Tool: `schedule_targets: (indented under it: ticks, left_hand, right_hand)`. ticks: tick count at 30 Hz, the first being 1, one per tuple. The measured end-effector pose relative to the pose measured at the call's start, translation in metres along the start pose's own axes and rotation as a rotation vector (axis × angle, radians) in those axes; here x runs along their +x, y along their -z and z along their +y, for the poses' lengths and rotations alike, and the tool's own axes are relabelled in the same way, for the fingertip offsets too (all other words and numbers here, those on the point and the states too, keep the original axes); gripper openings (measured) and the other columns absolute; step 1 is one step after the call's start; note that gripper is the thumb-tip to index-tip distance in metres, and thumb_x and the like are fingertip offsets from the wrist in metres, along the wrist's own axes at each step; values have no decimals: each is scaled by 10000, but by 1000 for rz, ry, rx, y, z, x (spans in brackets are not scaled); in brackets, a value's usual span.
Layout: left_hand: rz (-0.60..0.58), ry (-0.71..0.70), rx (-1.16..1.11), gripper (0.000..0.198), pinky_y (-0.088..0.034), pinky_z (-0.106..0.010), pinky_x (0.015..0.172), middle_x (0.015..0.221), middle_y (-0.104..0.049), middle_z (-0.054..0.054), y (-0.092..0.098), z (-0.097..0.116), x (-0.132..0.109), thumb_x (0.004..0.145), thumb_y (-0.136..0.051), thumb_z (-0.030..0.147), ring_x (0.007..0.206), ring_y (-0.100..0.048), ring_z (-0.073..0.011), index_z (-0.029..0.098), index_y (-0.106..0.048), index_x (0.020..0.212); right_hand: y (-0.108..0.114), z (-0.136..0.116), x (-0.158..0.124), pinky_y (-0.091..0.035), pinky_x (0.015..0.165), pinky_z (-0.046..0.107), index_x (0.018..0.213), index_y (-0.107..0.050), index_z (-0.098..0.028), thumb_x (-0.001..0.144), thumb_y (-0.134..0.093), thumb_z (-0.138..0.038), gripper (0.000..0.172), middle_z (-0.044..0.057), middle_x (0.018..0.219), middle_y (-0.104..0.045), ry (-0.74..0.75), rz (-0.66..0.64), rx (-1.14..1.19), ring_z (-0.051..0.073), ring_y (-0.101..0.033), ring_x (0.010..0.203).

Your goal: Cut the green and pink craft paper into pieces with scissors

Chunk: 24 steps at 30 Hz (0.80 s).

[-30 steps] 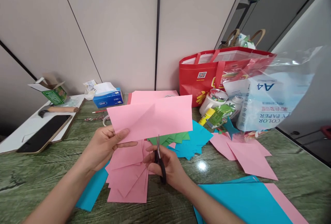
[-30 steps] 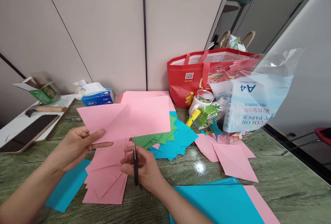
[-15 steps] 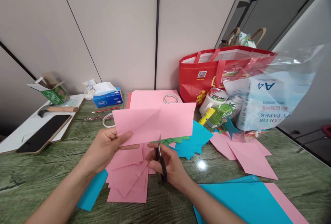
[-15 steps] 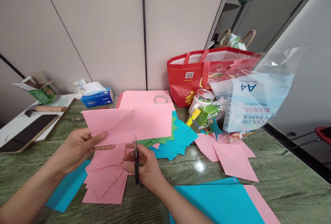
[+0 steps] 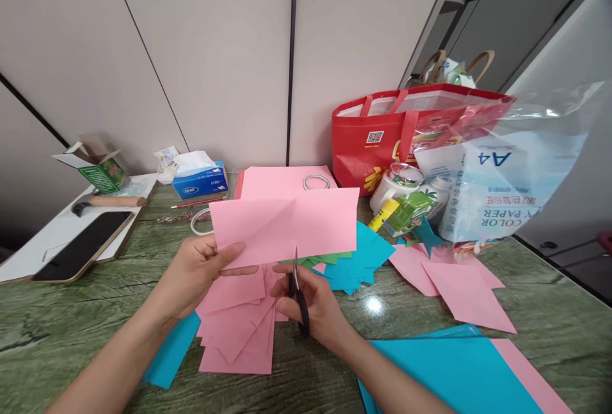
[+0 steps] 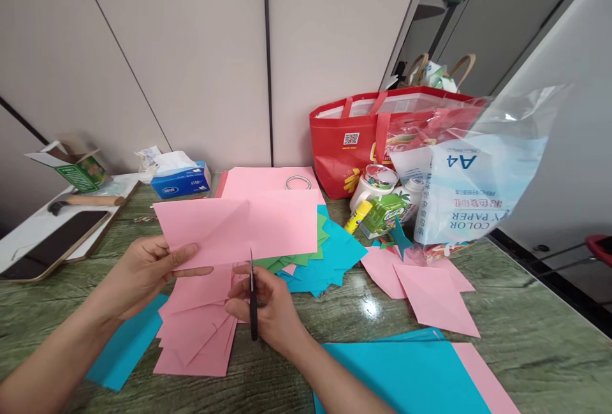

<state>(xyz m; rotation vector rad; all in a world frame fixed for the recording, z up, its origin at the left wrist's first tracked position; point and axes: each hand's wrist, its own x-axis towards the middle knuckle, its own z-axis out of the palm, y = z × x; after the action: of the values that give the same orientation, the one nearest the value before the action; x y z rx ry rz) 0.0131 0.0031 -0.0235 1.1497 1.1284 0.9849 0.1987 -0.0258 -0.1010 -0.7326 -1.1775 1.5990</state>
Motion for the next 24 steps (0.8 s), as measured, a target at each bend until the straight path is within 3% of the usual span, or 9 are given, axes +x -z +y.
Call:
schedule_targets:
  ticks: [24]
  left_hand:
    - [-22,-21,-12,288,-556,-407,765,1058,-686,-59,2,-1,-1,750,-635,274,921,-637,-240,222,-660,1033]
  right_hand:
    - [0,1,0,-348,529,228,989,-553,-164,654,-725,-311,404,-6,706,-556,-9,-18,-12,106,-485,600]
